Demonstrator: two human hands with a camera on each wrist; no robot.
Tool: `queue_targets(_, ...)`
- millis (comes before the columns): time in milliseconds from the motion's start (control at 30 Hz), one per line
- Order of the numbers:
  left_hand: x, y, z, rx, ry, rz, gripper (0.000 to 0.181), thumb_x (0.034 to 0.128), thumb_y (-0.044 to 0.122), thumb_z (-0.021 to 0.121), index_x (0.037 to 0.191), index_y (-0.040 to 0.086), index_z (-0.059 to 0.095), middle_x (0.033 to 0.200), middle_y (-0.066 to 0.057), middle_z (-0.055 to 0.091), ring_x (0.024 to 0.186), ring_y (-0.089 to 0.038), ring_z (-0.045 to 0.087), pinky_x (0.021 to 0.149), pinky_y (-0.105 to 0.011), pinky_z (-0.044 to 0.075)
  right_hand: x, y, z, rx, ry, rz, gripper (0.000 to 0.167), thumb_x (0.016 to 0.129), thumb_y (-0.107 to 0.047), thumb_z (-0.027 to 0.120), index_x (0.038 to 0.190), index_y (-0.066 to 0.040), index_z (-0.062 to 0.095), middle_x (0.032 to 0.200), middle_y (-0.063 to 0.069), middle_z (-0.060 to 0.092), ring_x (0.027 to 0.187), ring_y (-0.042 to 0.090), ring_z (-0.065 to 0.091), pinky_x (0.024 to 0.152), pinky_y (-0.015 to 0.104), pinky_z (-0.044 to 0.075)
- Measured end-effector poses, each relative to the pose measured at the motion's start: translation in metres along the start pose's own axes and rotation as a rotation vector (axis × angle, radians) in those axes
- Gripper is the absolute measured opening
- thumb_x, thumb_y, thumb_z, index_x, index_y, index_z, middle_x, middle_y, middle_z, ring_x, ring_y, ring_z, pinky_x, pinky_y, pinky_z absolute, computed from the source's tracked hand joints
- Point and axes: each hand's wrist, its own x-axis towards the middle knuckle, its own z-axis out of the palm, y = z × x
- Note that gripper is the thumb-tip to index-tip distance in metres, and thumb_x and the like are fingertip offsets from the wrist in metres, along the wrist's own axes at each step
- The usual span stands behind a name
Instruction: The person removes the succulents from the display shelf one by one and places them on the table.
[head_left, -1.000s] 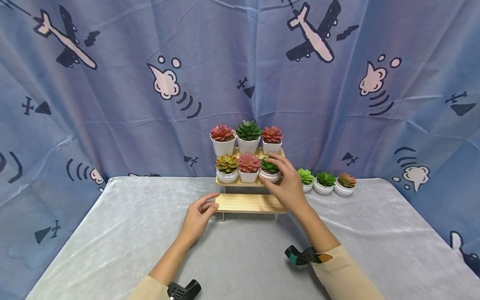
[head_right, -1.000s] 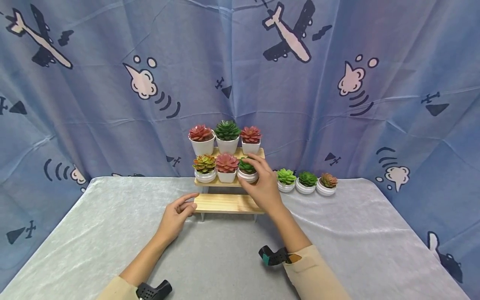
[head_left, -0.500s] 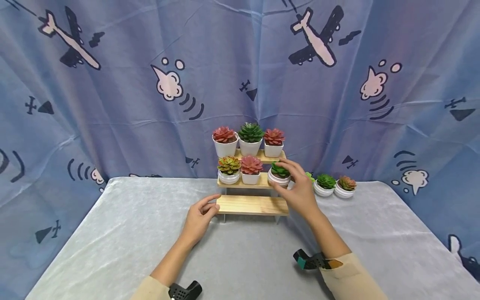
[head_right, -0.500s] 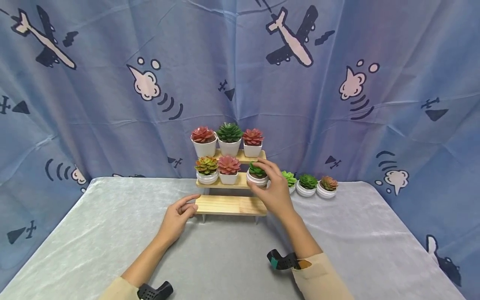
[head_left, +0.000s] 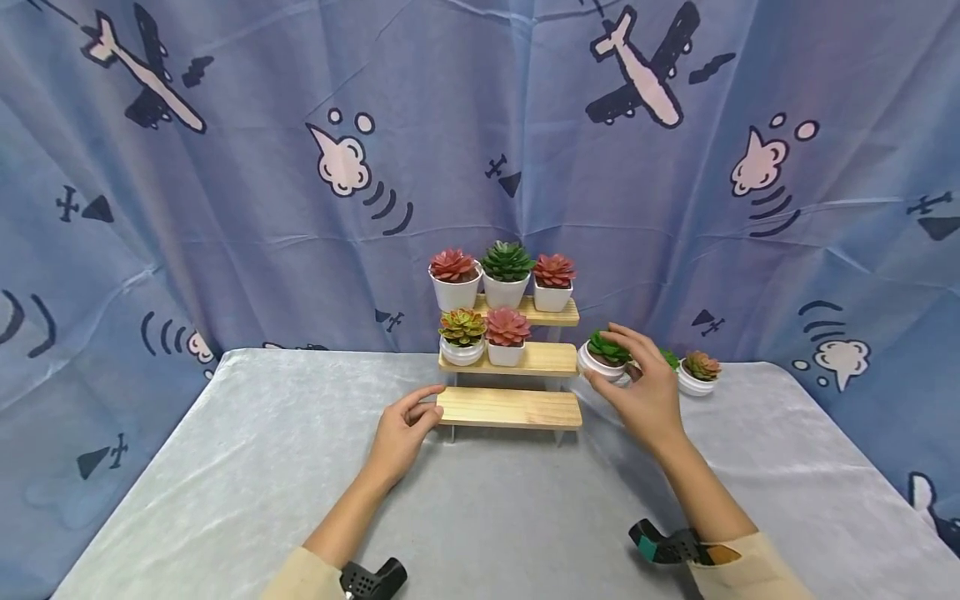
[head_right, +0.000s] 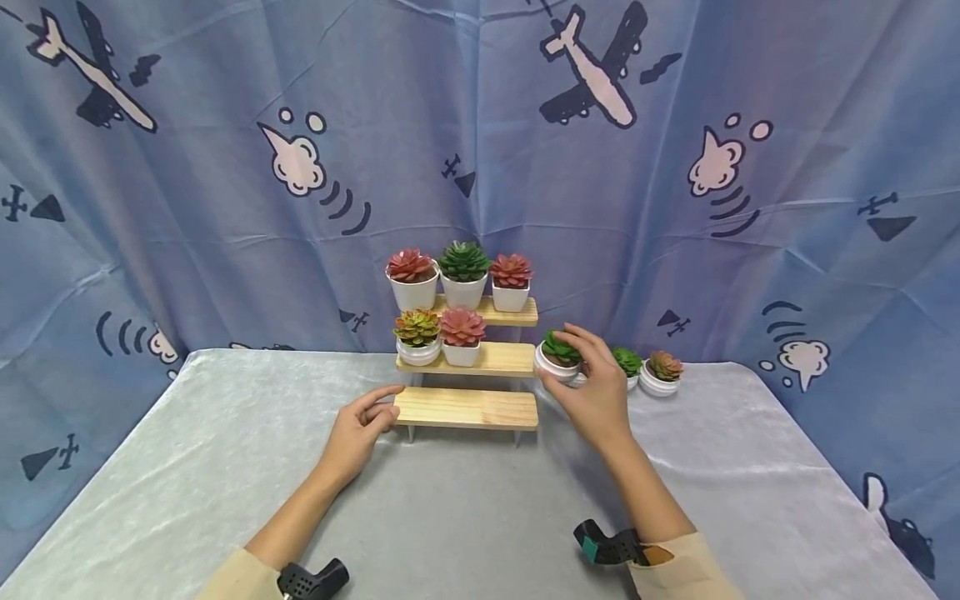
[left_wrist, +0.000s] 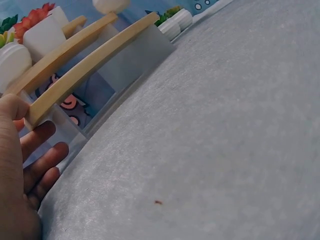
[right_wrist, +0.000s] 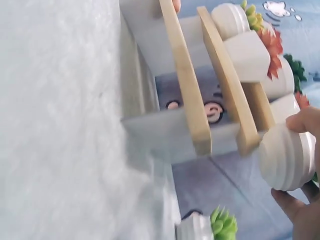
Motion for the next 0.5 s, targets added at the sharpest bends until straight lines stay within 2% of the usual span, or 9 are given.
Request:
queue_targets(100, 0.0, 0.0, 0.0, -0.003, -0.003, -0.001, 0.033, 0.0973, 0.019, 0.067, 0.13, 0.015, 0.068, 0.11, -0.013, 0.078, 0.104, -0.021, 0.073, 0.082, -0.019, 0.053, -0.008, 0.011, -0.007, -0.005, 0.014, 0.052, 0.051, 0.078, -0.002, 0.084, 0.127, -0.006, 0.068, 0.142, 0.013, 0.058, 0.128, 0.025, 0.054, 0.089, -0.001, 0.04)
queue_targets(300, -0.001, 0.0, 0.0, -0.009, 0.01, -0.005, 0.033, 0.0965, 0.016, 0.067, 0.129, 0.013, 0.069, 0.107, -0.015, 0.078, 0.095, -0.01, 0.072, 0.081, -0.019, 0.053, -0.025, 0.032, -0.012, -0.035, 0.035, 0.095, 0.052, 0.076, -0.002, 0.085, 0.125, -0.004, 0.069, 0.141, 0.013, 0.06, 0.124, -0.007, 0.047, 0.086, -0.002, 0.04)
queue_targets(400, 0.0, 0.002, 0.0, -0.006, 0.014, -0.005, 0.033, 0.0964, 0.016, 0.067, 0.129, 0.013, 0.069, 0.107, -0.015, 0.078, 0.093, -0.007, 0.071, 0.08, -0.018, 0.052, -0.028, 0.042, -0.011, -0.053, 0.048, 0.095, 0.052, 0.076, -0.003, 0.085, 0.125, -0.004, 0.069, 0.141, 0.012, 0.06, 0.125, -0.004, 0.048, 0.085, -0.002, 0.04)
queue_targets(500, -0.001, 0.002, 0.001, 0.001, 0.01, -0.01, 0.033, 0.0966, 0.016, 0.067, 0.129, 0.014, 0.069, 0.107, -0.014, 0.078, 0.095, -0.008, 0.072, 0.081, -0.019, 0.052, -0.032, 0.051, -0.01, -0.061, 0.059, 0.101, 0.051, 0.075, -0.002, 0.085, 0.124, -0.003, 0.07, 0.14, 0.014, 0.061, 0.126, 0.011, 0.053, 0.087, -0.002, 0.039)
